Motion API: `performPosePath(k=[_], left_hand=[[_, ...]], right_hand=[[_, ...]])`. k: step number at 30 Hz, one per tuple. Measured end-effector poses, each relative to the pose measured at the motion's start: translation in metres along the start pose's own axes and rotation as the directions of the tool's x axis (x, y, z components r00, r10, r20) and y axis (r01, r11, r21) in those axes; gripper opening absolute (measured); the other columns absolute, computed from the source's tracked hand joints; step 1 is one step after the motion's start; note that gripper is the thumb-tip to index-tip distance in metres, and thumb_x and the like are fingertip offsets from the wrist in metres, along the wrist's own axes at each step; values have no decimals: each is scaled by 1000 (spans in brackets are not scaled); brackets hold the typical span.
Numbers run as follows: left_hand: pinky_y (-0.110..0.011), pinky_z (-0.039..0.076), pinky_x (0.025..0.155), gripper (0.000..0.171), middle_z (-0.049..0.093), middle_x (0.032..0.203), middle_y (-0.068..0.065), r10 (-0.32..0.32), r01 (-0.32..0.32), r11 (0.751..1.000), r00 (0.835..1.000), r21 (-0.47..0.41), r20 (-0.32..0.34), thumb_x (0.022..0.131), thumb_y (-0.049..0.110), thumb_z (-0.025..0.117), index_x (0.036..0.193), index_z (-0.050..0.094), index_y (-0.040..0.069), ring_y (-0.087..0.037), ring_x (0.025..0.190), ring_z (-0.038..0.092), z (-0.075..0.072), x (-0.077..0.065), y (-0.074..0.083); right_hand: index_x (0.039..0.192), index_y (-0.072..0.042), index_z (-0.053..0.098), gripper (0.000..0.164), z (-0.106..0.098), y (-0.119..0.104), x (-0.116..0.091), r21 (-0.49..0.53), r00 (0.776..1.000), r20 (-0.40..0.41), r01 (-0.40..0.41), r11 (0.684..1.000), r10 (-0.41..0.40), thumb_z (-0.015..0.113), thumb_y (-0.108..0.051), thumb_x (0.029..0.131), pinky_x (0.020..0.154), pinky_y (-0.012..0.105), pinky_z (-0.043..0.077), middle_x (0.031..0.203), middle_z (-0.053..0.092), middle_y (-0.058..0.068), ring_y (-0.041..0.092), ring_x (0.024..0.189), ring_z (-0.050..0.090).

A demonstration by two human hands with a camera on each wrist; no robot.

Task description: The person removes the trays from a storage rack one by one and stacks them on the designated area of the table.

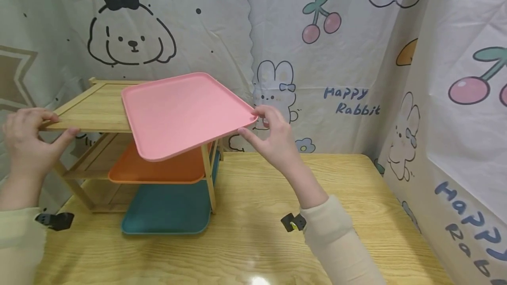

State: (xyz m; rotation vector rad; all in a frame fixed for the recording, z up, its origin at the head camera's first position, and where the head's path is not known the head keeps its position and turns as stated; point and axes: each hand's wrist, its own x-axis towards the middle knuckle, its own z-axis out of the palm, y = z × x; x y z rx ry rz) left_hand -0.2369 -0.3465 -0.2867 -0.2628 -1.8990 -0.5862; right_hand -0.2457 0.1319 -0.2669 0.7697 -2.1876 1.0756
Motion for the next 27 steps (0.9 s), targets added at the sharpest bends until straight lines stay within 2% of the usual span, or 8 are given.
performPosePath(k=[4, 7, 9, 12, 14, 16, 20, 27], left_hand=[[-45, 20, 99, 93, 55, 97, -26, -3, 3, 1000, 1000, -1, 0, 66, 84, 53, 86, 56, -7, -47, 95, 39, 0, 0, 0], [-44, 20, 99, 94, 55, 97, -26, -4, 4, 1000, 1000, -6, -1, 66, 84, 53, 87, 56, -7, -47, 95, 39, 0, -1, 0], [-45, 20, 100, 93, 55, 98, -26, -2, 2, 1000, 1000, -6, 1, 66, 84, 53, 87, 56, -8, -46, 95, 39, 0, -1, -1], [-44, 20, 100, 93, 55, 98, -26, -2, 2, 1000, 1000, -10, -2, 66, 83, 53, 87, 56, -8, -46, 95, 39, 0, 0, -1], [-44, 20, 100, 93, 55, 98, -26, -2, 2, 1000, 1000, -8, -2, 66, 83, 53, 87, 56, -8, -46, 95, 39, 0, 0, -1], [-44, 20, 100, 94, 55, 97, -26, -3, 3, 1000, 1000, -5, -2, 66, 83, 53, 87, 56, -8, -46, 95, 39, 0, 0, -1], [-45, 19, 101, 94, 55, 98, -27, -4, 4, 1000, 1000, 4, 2, 66, 84, 52, 87, 56, -7, -46, 96, 39, 0, -1, -1], [-44, 19, 101, 93, 55, 98, -27, -11, 11, 1000, 1000, -11, -5, 66, 84, 53, 87, 56, -7, -46, 96, 39, 1, 0, 0]], right_hand=[[125, -10, 50, 65, 2, -5, -4, 22, 996, 6, -88, 996, 88, 60, -58, 83, 87, 41, 50, 122, 53, 8, 23, 110, 55], [131, -14, 48, 62, 8, -17, -10, 30, 992, -19, -122, 992, 122, 62, -54, 85, 88, 42, 49, 134, 45, 7, 23, 117, 52], [131, -17, 49, 57, 12, -27, -14, -6, 997, -42, -70, 998, 70, 66, -47, 85, 91, 45, 46, 142, 38, 7, 24, 125, 45], [120, -17, 58, 44, 18, -39, -16, -94, 995, -66, 69, 993, -75, 72, -34, 82, 95, 51, 40, 147, 32, 8, 28, 131, 35], [110, -16, 61, 34, 21, -43, -16, -145, 986, -69, 140, 980, -151, 74, -28, 81, 96, 54, 37, 145, 37, 11, 31, 131, 35], [102, -14, 62, 26, 23, -43, -14, -144, 983, -72, 159, 977, -171, 75, -23, 81, 96, 53, 38, 142, 41, 12, 32, 127, 40], [95, -9, 61, 23, 19, -37, -12, -78, 990, -84, 103, 992, -110, 73, -25, 83, 94, 47, 43, 140, 44, 12, 29, 124, 46], [88, -9, 55, 46, 3, -22, -5, 26, 992, -57, -114, 993, 115, 59, -54, 86, 93, 43, 47, 144, 37, 9, 28, 129, 41]])
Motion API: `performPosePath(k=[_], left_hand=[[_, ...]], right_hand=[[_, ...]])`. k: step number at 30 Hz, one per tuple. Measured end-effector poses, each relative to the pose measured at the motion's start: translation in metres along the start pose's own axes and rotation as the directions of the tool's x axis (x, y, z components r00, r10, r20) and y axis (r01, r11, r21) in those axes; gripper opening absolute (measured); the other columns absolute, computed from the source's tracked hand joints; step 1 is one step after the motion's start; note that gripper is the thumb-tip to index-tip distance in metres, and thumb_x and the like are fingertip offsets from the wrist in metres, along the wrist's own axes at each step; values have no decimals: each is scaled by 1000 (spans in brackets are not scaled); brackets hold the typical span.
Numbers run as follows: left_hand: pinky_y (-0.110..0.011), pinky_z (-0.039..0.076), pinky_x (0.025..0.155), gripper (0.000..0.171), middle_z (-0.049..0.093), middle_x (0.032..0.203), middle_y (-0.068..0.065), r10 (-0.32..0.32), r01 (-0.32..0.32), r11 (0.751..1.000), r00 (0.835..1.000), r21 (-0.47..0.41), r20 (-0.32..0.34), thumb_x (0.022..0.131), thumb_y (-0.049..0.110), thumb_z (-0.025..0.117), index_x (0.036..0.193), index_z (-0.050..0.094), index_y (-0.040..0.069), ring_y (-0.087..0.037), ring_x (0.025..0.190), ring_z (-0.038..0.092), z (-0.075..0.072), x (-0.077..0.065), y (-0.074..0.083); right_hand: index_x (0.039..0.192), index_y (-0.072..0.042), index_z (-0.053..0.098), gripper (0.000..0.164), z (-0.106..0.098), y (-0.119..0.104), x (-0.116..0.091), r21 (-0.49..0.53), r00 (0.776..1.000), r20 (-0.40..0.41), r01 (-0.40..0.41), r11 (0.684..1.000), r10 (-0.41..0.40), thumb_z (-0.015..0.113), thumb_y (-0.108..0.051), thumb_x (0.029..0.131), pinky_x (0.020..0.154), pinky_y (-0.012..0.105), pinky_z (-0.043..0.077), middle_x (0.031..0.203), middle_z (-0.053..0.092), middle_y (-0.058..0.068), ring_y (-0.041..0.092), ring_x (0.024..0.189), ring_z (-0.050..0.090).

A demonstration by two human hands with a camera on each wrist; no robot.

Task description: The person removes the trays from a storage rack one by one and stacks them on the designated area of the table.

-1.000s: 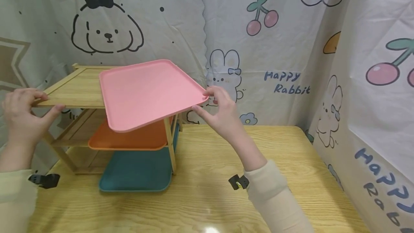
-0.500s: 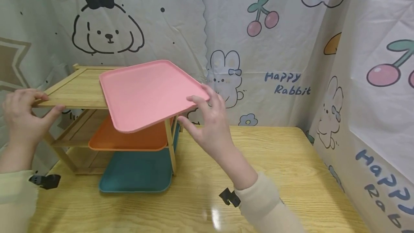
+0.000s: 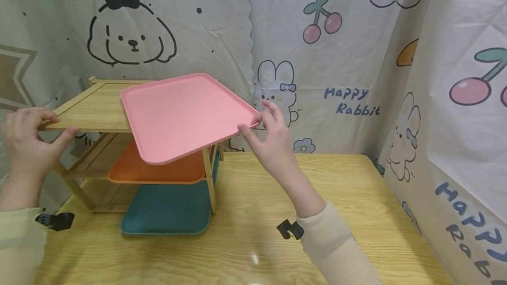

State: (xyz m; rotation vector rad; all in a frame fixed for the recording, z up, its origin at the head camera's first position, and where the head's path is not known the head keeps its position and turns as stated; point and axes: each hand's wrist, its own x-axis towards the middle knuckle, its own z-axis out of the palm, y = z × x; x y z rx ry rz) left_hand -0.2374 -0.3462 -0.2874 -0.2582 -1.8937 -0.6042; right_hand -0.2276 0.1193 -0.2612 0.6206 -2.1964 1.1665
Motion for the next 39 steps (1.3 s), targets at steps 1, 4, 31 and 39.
performPosePath(k=[1, 4, 31, 39], left_hand=[[-44, 19, 101, 93, 55, 97, -27, 0, 0, 1000, 1000, 0, -1, 66, 84, 53, 87, 56, -8, -46, 96, 38, 0, 0, 0], [-44, 19, 101, 94, 55, 97, -27, 4, -4, 1000, 1000, 2, -2, 66, 83, 53, 86, 56, -8, -46, 95, 38, 0, 0, 0], [-45, 19, 102, 95, 56, 98, -29, 14, -14, 1000, 1000, -14, -10, 66, 83, 54, 86, 56, -10, -47, 96, 39, 0, 0, 1], [-44, 18, 102, 95, 56, 97, -29, 10, -10, 1000, 1000, -20, -16, 66, 83, 54, 85, 55, -10, -46, 95, 39, 0, 0, 2]], right_hand=[[88, -8, 54, 45, -3, 2, 2, 2, 999, 11, -31, 1000, 31, 60, -53, 86, 93, 44, 47, 144, 36, 10, 29, 130, 40], [92, -7, 53, 41, -10, 5, 8, -10, 990, 59, -126, 992, 127, 61, -47, 88, 92, 44, 48, 141, 40, 13, 30, 127, 44], [147, -28, 7, 81, -9, -8, 20, 820, 835, 209, -433, 374, 509, 60, -5, 90, 74, 41, 55, 116, 46, 11, 17, 75, 62], [144, -43, -4, 103, -5, -26, 16, 840, 812, 260, -457, 293, 523, 63, 8, 84, 83, 44, 52, 145, 22, 2, 23, 111, 53]])
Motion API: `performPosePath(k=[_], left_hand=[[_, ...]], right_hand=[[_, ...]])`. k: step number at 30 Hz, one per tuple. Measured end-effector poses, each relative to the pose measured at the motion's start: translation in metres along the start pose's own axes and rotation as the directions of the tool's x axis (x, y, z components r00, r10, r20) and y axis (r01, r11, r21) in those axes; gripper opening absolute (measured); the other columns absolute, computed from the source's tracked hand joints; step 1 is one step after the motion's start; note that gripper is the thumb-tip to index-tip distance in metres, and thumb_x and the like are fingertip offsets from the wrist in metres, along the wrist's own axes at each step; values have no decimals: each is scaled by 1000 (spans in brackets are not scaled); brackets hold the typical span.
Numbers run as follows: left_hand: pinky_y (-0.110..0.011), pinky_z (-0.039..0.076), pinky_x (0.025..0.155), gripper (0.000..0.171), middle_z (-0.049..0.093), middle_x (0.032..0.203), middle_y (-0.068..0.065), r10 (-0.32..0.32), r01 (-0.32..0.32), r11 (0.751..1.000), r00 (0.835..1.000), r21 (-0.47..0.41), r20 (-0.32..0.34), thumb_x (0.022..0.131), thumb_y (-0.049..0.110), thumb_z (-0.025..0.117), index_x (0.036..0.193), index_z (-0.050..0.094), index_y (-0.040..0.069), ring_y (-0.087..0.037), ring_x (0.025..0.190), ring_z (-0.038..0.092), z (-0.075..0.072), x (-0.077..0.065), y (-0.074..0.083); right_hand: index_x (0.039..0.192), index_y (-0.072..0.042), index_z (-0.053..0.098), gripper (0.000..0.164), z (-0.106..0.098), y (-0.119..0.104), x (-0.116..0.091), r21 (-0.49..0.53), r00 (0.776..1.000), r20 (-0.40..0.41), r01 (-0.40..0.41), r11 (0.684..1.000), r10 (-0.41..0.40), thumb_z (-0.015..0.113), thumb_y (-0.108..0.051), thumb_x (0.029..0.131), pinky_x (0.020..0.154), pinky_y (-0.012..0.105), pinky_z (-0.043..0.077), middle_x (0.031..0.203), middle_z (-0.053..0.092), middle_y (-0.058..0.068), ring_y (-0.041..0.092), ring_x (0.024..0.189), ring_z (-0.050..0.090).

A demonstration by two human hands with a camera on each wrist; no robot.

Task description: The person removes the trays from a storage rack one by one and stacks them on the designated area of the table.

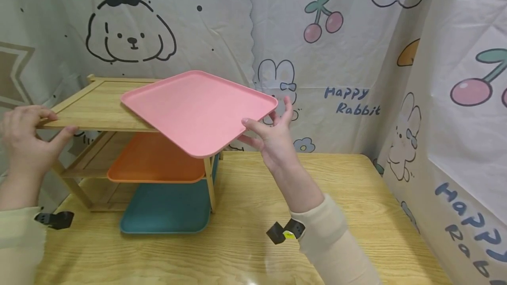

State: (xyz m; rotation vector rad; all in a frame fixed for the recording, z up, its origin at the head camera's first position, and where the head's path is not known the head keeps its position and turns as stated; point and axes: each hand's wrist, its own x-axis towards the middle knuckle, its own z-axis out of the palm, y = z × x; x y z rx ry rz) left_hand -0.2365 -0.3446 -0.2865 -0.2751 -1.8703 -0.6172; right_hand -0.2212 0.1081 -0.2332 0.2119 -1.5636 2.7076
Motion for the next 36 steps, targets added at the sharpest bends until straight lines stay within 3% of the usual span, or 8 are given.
performPosePath(k=[9, 14, 18, 25, 32, 36], left_hand=[[-44, 19, 101, 93, 56, 98, -28, 10, -10, 1000, 1000, 15, 13, 67, 82, 54, 86, 56, -9, -47, 95, 39, -1, 1, -1], [-44, 20, 100, 94, 56, 96, -28, 10, -10, 1000, 1000, 20, 27, 67, 83, 53, 85, 57, -9, -48, 96, 40, -4, 3, 4], [-44, 21, 98, 90, 57, 94, -28, 49, -50, 998, 998, 45, 39, 71, 80, 52, 85, 60, -8, -48, 96, 43, -7, 4, 10], [-52, 22, 85, 83, 59, 95, -26, 117, -122, 990, 991, 73, 71, 75, 76, 51, 88, 63, -5, -47, 94, 44, -2, 3, 17], [-45, 19, 85, 85, 56, 91, -24, 88, -91, 994, 994, 52, 58, 71, 78, 55, 82, 60, -5, -44, 89, 40, 4, 2, 18], [-43, 17, 87, 85, 54, 89, -24, 71, -74, 996, 997, 57, 41, 71, 79, 55, 81, 58, -6, -44, 88, 39, 6, 1, 21]], right_hand=[[144, -28, 9, 82, -2, -1, -2, 6, 1000, -20, 6, 1000, -6, 56, 7, 88, 74, 34, 54, 140, 34, 5, 17, 91, 57], [147, -26, 11, 81, -11, -6, -1, -29, 999, -35, -11, 1000, 10, 56, 6, 88, 75, 31, 54, 129, 43, 8, 16, 87, 57], [148, -25, 12, 81, -20, -12, 0, -39, 998, -57, -36, 999, 33, 57, 4, 88, 75, 29, 54, 124, 46, 11, 15, 84, 59], [142, -26, 17, 73, -35, -21, 1, 44, 993, -75, -84, 996, 87, 60, 0, 89, 70, 32, 55, 127, 42, 10, 16, 77, 62], [143, -31, 12, 82, -40, -29, -5, 32, 992, -10, -127, 991, 127, 61, 4, 87, 75, 35, 53, 135, 35, 8, 19, 84, 62], [145, -30, 13, 82, -45, -36, -7, -6, 993, -14, -114, 993, 114, 60, 4, 87, 78, 34, 54, 138, 34, 9, 18, 88, 64]])
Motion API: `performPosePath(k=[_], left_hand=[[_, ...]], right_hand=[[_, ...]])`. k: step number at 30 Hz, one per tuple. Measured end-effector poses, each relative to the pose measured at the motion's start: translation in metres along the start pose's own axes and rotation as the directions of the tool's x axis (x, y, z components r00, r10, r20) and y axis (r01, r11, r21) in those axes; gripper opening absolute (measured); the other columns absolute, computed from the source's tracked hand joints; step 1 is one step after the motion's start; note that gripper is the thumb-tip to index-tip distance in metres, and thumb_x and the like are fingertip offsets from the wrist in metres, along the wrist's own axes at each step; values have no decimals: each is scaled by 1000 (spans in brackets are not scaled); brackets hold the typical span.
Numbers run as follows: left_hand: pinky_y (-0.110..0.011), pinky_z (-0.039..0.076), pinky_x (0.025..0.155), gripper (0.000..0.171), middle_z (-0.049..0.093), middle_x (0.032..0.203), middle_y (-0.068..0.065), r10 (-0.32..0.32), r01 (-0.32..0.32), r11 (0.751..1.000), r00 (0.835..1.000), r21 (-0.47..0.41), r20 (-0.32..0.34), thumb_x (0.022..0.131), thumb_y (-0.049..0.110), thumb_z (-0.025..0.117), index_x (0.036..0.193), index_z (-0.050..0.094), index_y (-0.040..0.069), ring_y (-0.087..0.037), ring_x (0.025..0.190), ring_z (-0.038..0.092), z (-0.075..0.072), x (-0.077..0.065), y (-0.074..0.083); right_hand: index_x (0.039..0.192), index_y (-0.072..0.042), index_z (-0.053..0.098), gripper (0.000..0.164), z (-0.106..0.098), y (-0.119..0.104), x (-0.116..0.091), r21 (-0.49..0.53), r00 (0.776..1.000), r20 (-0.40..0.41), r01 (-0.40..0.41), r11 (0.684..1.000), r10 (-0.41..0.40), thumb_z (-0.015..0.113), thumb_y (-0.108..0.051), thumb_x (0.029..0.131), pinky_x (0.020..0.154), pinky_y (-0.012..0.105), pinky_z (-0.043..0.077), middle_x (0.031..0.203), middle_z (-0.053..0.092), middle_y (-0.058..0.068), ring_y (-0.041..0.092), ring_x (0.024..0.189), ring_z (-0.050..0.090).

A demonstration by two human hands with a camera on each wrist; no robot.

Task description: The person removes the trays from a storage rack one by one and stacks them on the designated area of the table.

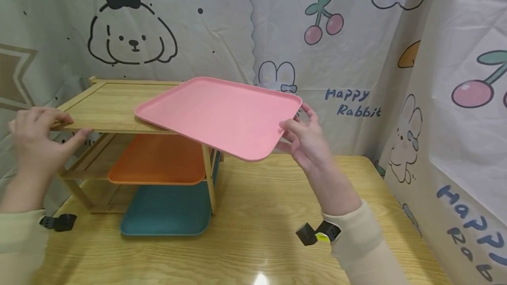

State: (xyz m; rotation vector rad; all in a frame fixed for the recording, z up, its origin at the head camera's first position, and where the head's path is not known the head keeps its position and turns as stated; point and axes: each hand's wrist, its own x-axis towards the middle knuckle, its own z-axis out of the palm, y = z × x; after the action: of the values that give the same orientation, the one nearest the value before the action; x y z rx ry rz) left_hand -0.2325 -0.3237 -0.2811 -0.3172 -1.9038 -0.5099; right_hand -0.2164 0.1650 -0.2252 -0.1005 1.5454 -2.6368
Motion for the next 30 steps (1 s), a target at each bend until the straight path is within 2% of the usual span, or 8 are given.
performPosePath(k=[3, 7, 12, 19, 24, 28, 30], left_hand=[[-45, 17, 87, 86, 54, 89, -25, -3, 3, 1000, 1000, 2, -6, 71, 79, 54, 83, 59, -6, -45, 89, 38, 2, 0, 2], [-47, 17, 87, 87, 54, 89, -25, -12, 12, 1000, 1000, 0, -3, 71, 80, 52, 84, 60, -5, -46, 90, 38, 4, -1, 2], [-44, 17, 91, 85, 53, 88, -23, -11, 11, 1000, 1000, -6, -6, 71, 78, 55, 85, 61, -5, -45, 90, 38, 5, -1, -1], [-42, 16, 94, 82, 53, 86, -23, 3, -3, 1000, 1000, -3, -19, 72, 75, 58, 85, 61, -5, -46, 90, 38, 5, -3, -2], [-42, 16, 95, 81, 55, 87, -24, 12, -12, 1000, 999, -1, -44, 73, 74, 59, 84, 61, -6, -46, 90, 39, 5, -4, -4], [-43, 15, 98, 79, 56, 88, -24, 12, -12, 1000, 999, 1, -50, 73, 72, 60, 84, 61, -7, -46, 90, 39, 6, -5, -4], [-43, 15, 99, 79, 55, 87, -24, 10, -11, 1000, 999, 0, -46, 73, 72, 60, 85, 61, -7, -46, 90, 38, 7, -5, -3]], right_hand=[[146, -29, 15, 79, -8, -7, -2, -31, 1000, -26, 10, 999, -10, 61, 1, 88, 81, 33, 53, 141, 31, 9, 19, 98, 64], [145, -29, 20, 76, -21, -16, -4, -13, 999, -30, 11, 1000, -11, 61, 0, 88, 83, 32, 52, 145, 27, 7, 20, 108, 59], [146, -28, 24, 74, -34, -24, -4, -9, 1000, -19, 18, 1000, -18, 60, 2, 88, 84, 33, 51, 148, 25, 6, 20, 110, 59], [149, -22, 26, 72, -53, -32, -4, -87, 999, 8, 33, 996, -32, 57, 5, 89, 86, 29, 50, 148, 28, 6, 14, 110, 60], [149, -23, 26, 74, -65, -36, -4, -131, 999, 1, 40, 991, -40, 57, 6, 88, 80, 28, 52, 135, 41, 6, 13, 98, 64], [150, -23, 23, 77, -73, -37, -4, -175, 998, -17, 60, 983, -64, 58, 6, 88, 66, 22, 54, 121, 53, 5, 11, 73, 61], [150, -21, 22, 78, -77, -38, -4, -198, 996, -28, 73, 977, -80, 58, 7, 87, 61, 20, 52, 119, 54, 4, 10, 69, 59]])
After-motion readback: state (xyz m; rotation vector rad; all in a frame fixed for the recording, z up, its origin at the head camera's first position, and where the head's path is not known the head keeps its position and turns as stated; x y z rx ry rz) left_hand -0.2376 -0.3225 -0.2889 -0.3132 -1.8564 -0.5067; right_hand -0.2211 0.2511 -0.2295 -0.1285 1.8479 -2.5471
